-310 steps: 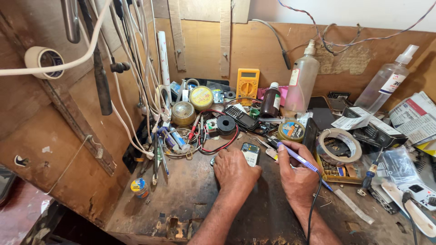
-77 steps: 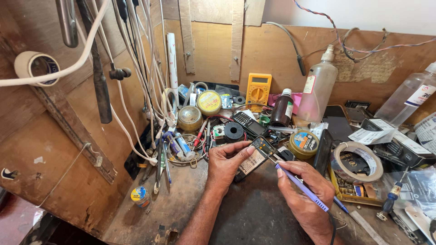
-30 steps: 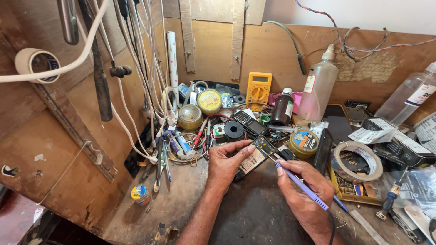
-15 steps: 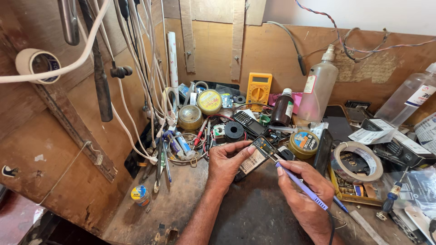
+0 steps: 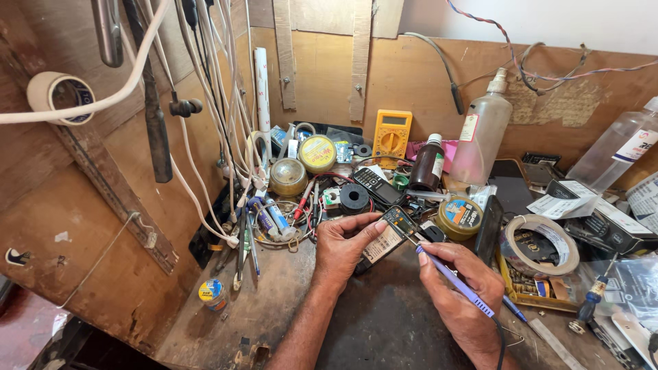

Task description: The person opens a small black electronic device using a utility knife, then uses a pen and a soldering iron to work on the internal circuit board. The device is held and rotated while the person applies the soldering iron to specific points on the board.

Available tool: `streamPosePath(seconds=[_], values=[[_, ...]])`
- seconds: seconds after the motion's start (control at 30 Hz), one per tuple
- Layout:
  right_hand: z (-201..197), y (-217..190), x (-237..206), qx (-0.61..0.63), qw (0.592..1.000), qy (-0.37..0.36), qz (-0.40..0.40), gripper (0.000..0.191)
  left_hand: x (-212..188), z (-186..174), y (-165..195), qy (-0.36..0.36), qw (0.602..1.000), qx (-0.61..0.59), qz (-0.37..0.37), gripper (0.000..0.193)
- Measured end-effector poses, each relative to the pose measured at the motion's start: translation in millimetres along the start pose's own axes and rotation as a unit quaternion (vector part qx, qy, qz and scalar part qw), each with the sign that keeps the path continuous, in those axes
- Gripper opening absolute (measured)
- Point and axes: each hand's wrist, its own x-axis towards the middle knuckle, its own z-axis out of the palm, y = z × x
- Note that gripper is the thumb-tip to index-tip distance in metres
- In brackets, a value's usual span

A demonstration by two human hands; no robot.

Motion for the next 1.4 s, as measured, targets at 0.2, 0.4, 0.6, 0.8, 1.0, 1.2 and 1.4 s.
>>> streamPosePath(seconds=[0.2, 0.4, 0.6, 0.8, 1.0, 1.2, 1.4], values=[[-0.4, 2.3, -1.0, -0.005, 1.0, 0.005, -0.004, 0.017, 0.9, -0.7, -1.3, -0.008, 1.0, 0.001, 0.002, 0.028], [-1.6, 2.3, -1.4, 0.0, 1.0, 0.012, 0.008, 0.018, -0.3, -0.1, -1.1, -0.004, 1.0, -0.005, -0.003, 0.027], [-0.3, 1.6, -0.9, 0.007, 1.0, 0.008, -0.007, 0.017, -0.7, 0.5, 1.4, -0.002, 1.0, -0.004, -0.004, 0.028], [0.4, 2.0, -1.1, 0.005, 1.0, 0.008, -0.008, 0.018, -1.4, 0.6, 2.2, -0.002, 1.0, -0.005, -0.007, 0.027], [-0.1, 3.2, -1.6, 0.001, 1.0, 0.011, -0.011, 0.018, -0.5, 0.0, 1.5, -0.001, 1.0, 0.002, -0.002, 0.027], [0.8, 4.6, -0.8, -0.006, 1.0, 0.01, -0.013, 0.016, -0.7, -0.2, 1.5, -0.005, 1.0, -0.001, -0.005, 0.027], [0.1, 3.2, -1.7, 0.005, 1.0, 0.009, 0.012, 0.018, 0.0, 0.3, 1.2, -0.003, 1.0, -0.001, -0.005, 0.027]])
